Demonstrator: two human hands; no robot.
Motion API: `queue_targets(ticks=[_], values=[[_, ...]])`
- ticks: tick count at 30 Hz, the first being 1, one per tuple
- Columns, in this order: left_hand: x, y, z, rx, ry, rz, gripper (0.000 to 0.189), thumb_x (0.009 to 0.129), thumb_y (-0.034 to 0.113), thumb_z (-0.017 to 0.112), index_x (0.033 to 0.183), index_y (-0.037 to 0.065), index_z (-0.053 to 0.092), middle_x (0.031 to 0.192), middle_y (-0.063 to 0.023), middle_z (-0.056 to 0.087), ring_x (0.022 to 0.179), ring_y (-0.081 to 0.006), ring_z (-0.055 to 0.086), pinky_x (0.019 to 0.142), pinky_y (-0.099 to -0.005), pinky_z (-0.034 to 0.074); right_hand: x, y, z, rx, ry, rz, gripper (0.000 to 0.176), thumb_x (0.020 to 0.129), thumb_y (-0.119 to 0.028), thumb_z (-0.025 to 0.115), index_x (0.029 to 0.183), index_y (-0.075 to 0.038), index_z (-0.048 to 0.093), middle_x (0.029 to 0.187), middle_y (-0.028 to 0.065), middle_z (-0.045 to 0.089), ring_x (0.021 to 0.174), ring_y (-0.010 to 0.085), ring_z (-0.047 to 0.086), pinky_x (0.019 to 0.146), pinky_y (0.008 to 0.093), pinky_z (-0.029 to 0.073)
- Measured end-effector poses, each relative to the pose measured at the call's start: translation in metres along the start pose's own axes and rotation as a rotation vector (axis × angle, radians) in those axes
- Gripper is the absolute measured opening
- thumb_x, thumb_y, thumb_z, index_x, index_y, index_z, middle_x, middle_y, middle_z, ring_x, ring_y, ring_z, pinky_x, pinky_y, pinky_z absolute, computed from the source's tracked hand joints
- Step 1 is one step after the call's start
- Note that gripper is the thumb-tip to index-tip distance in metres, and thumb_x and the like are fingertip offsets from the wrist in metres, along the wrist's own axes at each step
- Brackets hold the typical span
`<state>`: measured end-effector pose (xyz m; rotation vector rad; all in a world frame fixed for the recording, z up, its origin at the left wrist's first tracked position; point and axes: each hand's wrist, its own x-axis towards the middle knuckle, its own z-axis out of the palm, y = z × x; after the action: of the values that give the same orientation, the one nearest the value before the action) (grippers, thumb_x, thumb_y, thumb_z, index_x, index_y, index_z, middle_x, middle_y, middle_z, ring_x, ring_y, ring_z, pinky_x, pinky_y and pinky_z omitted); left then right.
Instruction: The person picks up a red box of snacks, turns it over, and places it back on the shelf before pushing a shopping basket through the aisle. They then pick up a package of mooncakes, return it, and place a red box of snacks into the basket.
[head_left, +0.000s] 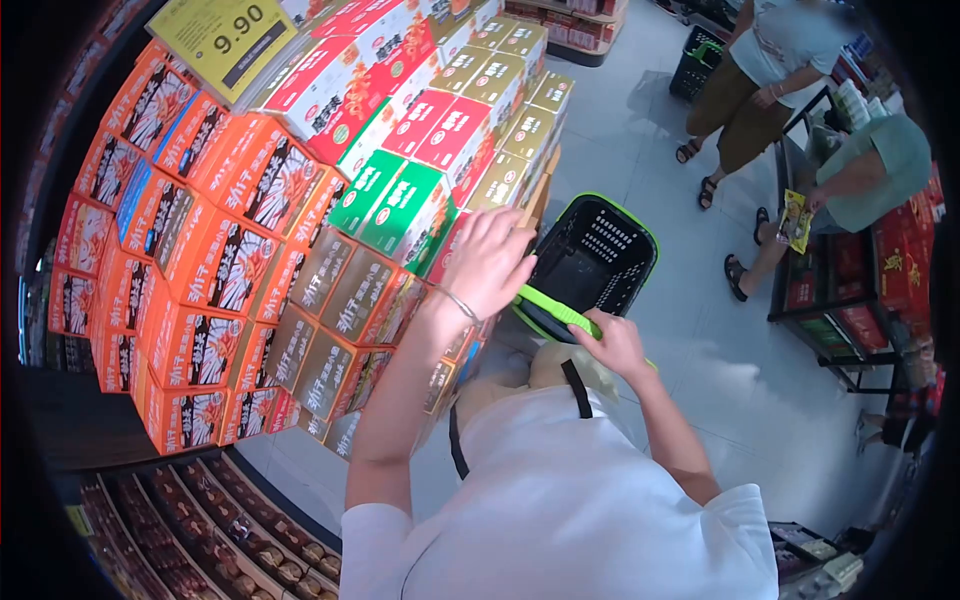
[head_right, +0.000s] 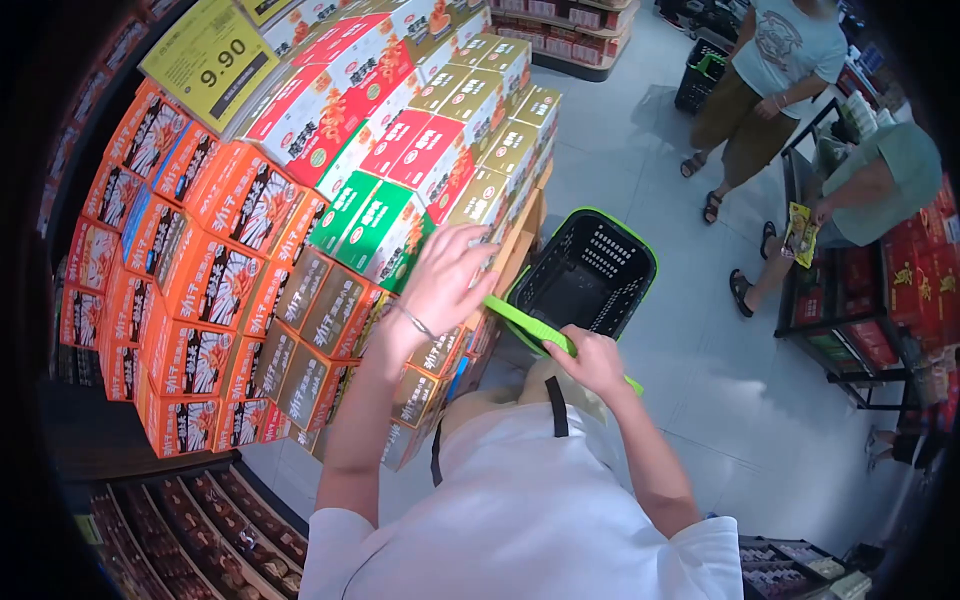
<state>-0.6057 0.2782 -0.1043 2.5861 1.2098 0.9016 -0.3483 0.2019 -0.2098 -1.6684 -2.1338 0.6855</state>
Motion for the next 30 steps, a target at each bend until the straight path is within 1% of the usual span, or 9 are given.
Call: queue_targets(ticks=[4, 7, 10, 13, 16, 20, 22, 23, 30], values=[[0.025, -0.022, -0.054, 0.215, -0.001, 0.143, 0.034, 0.083, 0.016, 0.066, 0.113, 0.0, 0.059, 0.117, -0.0176, 0.057, 0.111, -0.0352, 0.053, 0.1, -0.0467, 0.039, -0.007, -0.002, 0.001, -0.021, 0.009, -0.01, 0.04, 0.09, -0.044, 0.057, 0.087, -0.004, 0.063, 0.073, 0.0172, 0.065, 0.068, 0.0365, 0.064, 0.062, 0.0471, 0.05], [0.03, -0.056, -0.076, 0.301, 0.001, 0.164, 0.036, 0.083, 0.015, 0.066, 0.113, -0.001, 0.058, 0.117, -0.0183, 0.057, 0.109, -0.0353, 0.055, 0.098, -0.0472, 0.041, -0.014, -0.007, 0.005, -0.051, 0.018, -0.009, 0.043, 0.09, -0.044, 0.056, 0.082, -0.002, 0.059, 0.075, 0.0172, 0.064, 0.069, 0.0368, 0.063, 0.062, 0.0474, 0.05], [0.021, -0.103, -0.08, 0.414, -0.018, 0.117, 0.037, 0.083, 0.015, 0.067, 0.115, -0.002, 0.057, 0.116, -0.0191, 0.058, 0.109, -0.0358, 0.055, 0.096, -0.0468, 0.042, -0.017, -0.011, 0.006, -0.033, -0.001, 0.0, 0.044, 0.09, -0.044, 0.055, 0.081, -0.002, 0.058, 0.075, 0.0174, 0.064, 0.069, 0.0372, 0.063, 0.062, 0.0474, 0.05], [0.012, -0.122, -0.075, 0.321, -0.025, -0.068, 0.038, 0.084, 0.018, 0.067, 0.114, -0.003, 0.056, 0.115, -0.0208, 0.058, 0.11, -0.0373, 0.053, 0.098, -0.0449, 0.04, -0.016, -0.011, 0.007, -0.046, -0.006, 0.016, 0.044, 0.09, -0.045, 0.055, 0.081, -0.002, 0.058, 0.075, 0.0175, 0.064, 0.07, 0.037, 0.064, 0.063, 0.0473, 0.05], [-0.006, -0.145, -0.057, 0.25, 0.086, -0.036, 0.04, 0.084, 0.018, 0.068, 0.116, -0.003, 0.057, 0.116, -0.0205, 0.058, 0.111, -0.0371, 0.053, 0.096, -0.0448, 0.041, -0.017, -0.014, 0.007, -0.037, -0.021, 0.038, 0.044, 0.09, -0.045, 0.055, 0.082, -0.002, 0.059, 0.075, 0.0175, 0.064, 0.07, 0.0369, 0.064, 0.063, 0.0475, 0.05], [-0.017, -0.142, -0.055, 0.226, 0.118, -0.099, 0.042, 0.084, 0.02, 0.069, 0.117, -0.002, 0.058, 0.117, -0.0192, 0.058, 0.11, -0.0361, 0.054, 0.094, -0.0444, 0.043, -0.016, -0.017, 0.013, -0.01, -0.034, 0.06, 0.043, 0.09, -0.046, 0.055, 0.084, -0.004, 0.06, 0.071, 0.0173, 0.064, 0.068, 0.0375, 0.063, 0.063, 0.0478, 0.049], [-0.017, -0.145, -0.056, 0.228, 0.132, -0.031, 0.044, 0.082, 0.024, 0.071, 0.116, -0.001, 0.06, 0.117, -0.0181, 0.058, 0.11, -0.0352, 0.055, 0.093, -0.0441, 0.044, -0.015, -0.019, 0.014, -0.019, -0.066, 0.079, 0.043, 0.089, -0.046, 0.056, 0.085, -0.004, 0.06, 0.07, 0.0173, 0.063, 0.068, 0.0376, 0.063, 0.063, 0.0476, 0.049], [-0.017, -0.143, -0.057, 0.239, 0.124, -0.029, 0.044, 0.082, 0.02, 0.071, 0.118, -0.002, 0.059, 0.118, -0.0181, 0.058, 0.109, -0.0349, 0.055, 0.093, -0.0435, 0.043, -0.013, -0.019, 0.015, -0.023, -0.072, 0.111, 0.042, 0.089, -0.046, 0.056, 0.086, -0.004, 0.06, 0.068, 0.0173, 0.063, 0.067, 0.0377, 0.063, 0.064, 0.0474, 0.05], [-0.018, -0.145, -0.058, 0.292, 0.124, -0.048, 0.043, 0.082, 0.027, 0.071, 0.114, 0.0, 0.062, 0.119, -0.0181, 0.057, 0.109, -0.0342, 0.055, 0.093, -0.0439, 0.044, -0.006, -0.019, 0.017, -0.112, -0.037, 0.055, 0.037, 0.088, -0.041, 0.058, 0.084, -0.005, 0.059, 0.069, 0.0187, 0.063, 0.065, 0.0388, 0.063, 0.062, 0.0481, 0.05]])
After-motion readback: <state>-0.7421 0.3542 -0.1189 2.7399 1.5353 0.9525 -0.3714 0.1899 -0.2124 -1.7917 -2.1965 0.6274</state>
